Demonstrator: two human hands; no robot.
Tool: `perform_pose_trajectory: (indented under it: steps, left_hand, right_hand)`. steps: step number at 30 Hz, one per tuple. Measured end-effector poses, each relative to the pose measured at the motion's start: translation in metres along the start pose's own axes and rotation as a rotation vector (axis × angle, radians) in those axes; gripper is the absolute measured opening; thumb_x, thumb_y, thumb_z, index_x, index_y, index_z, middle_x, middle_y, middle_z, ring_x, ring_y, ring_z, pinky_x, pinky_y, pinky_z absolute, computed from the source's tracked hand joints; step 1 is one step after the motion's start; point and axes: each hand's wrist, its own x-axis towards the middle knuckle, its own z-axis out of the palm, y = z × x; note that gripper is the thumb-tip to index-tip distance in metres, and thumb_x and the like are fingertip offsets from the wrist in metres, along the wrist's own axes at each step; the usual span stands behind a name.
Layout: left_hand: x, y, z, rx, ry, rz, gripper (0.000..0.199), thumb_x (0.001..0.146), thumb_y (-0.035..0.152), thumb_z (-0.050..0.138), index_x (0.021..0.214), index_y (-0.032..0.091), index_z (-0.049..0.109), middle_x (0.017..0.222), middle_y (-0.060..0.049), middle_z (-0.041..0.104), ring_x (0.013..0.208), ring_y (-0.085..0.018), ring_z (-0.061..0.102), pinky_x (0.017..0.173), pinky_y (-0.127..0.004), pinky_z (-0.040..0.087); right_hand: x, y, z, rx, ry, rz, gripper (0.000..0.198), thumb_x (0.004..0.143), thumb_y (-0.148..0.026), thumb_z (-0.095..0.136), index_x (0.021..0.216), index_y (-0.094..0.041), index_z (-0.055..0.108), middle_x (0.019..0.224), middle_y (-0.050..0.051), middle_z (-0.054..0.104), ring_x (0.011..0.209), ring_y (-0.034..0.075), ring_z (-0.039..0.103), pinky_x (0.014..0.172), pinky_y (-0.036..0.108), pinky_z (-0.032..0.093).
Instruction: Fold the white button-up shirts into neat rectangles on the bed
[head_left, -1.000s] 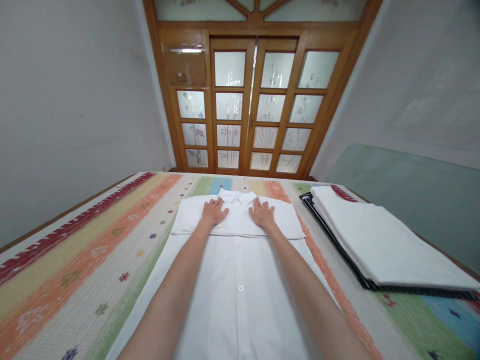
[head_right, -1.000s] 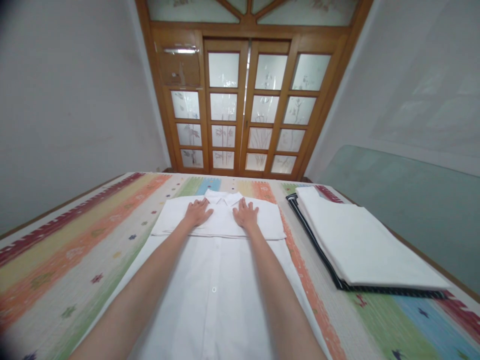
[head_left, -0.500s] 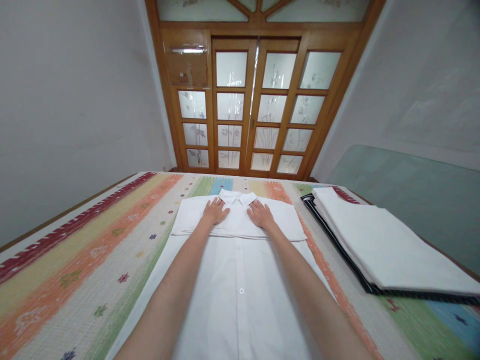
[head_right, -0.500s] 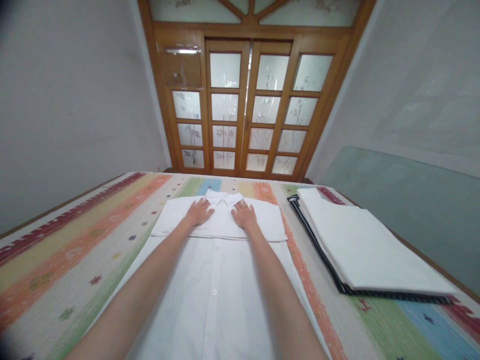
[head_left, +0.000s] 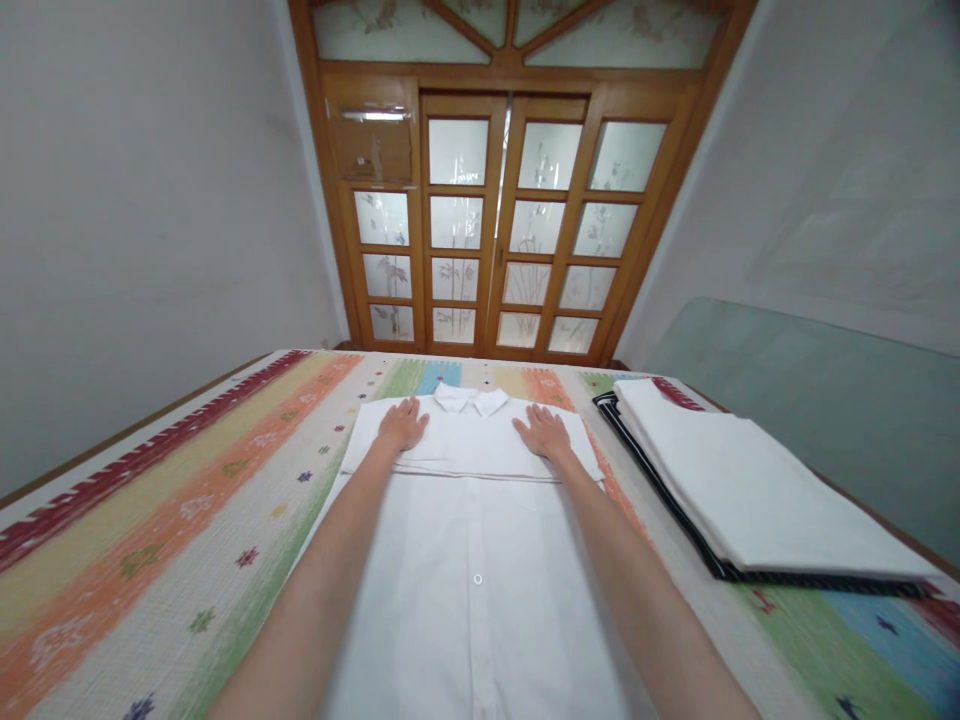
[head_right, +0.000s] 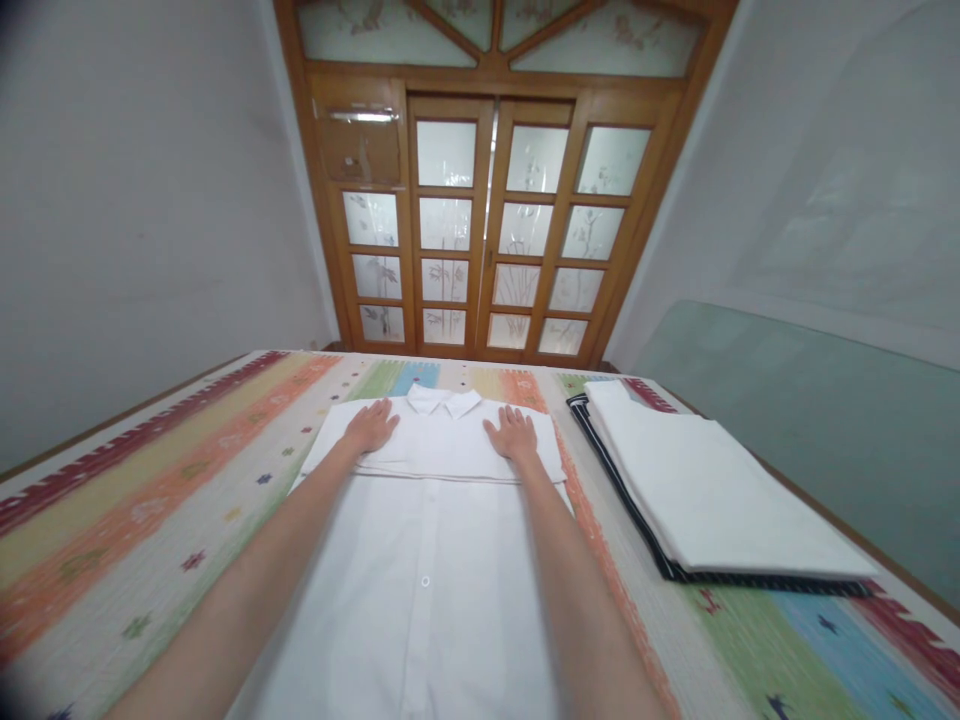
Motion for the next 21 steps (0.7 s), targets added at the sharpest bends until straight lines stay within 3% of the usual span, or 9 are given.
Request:
perform_pose_trajectory:
  steps: [13, 18, 21]
  left_hand:
    - [-0.030, -0.059, 0.000, 0.029, 0.039, 0.063, 0.058, 0.100, 0.039, 0.018, 0.150, 0.012, 0.031, 0.158, -0.015, 0.027, 0.146, -0.025, 0.022, 0.116, -0.046, 0.023]
    - [-0.044, -0.052, -0.006, 0.092, 0.071, -0.058, 0.058, 0.100, 0.038, 0.019, 0.145, 0.008, 0.038, 0.154, -0.020, 0.032, 0.144, -0.030, 0.029, 0.113, -0.048, 0.027]
    - [-0.054, -0.046, -0.009, 0.113, 0.080, -0.105, 0.058, 0.100, 0.039, 0.020, 0.143, 0.007, 0.041, 0.152, -0.022, 0.035, 0.142, -0.030, 0.032, 0.111, -0.048, 0.030]
  right_hand:
    - [-0.027, 0.062, 0.003, -0.112, 0.078, -0.015, 0.067, 0.099, -0.050, 0.016, 0.153, -0.011, 0.026, 0.160, 0.011, 0.020, 0.147, 0.025, 0.019, 0.117, 0.043, 0.017]
    - [-0.036, 0.052, 0.001, -0.202, 0.168, 0.058, 0.061, 0.099, -0.044, 0.022, 0.149, -0.011, 0.037, 0.153, 0.017, 0.036, 0.142, 0.033, 0.030, 0.115, 0.054, 0.017]
    - [-0.043, 0.048, 0.001, -0.221, 0.207, 0.039, 0.057, 0.100, -0.036, 0.023, 0.145, -0.007, 0.041, 0.151, 0.020, 0.039, 0.142, 0.031, 0.031, 0.116, 0.052, 0.018]
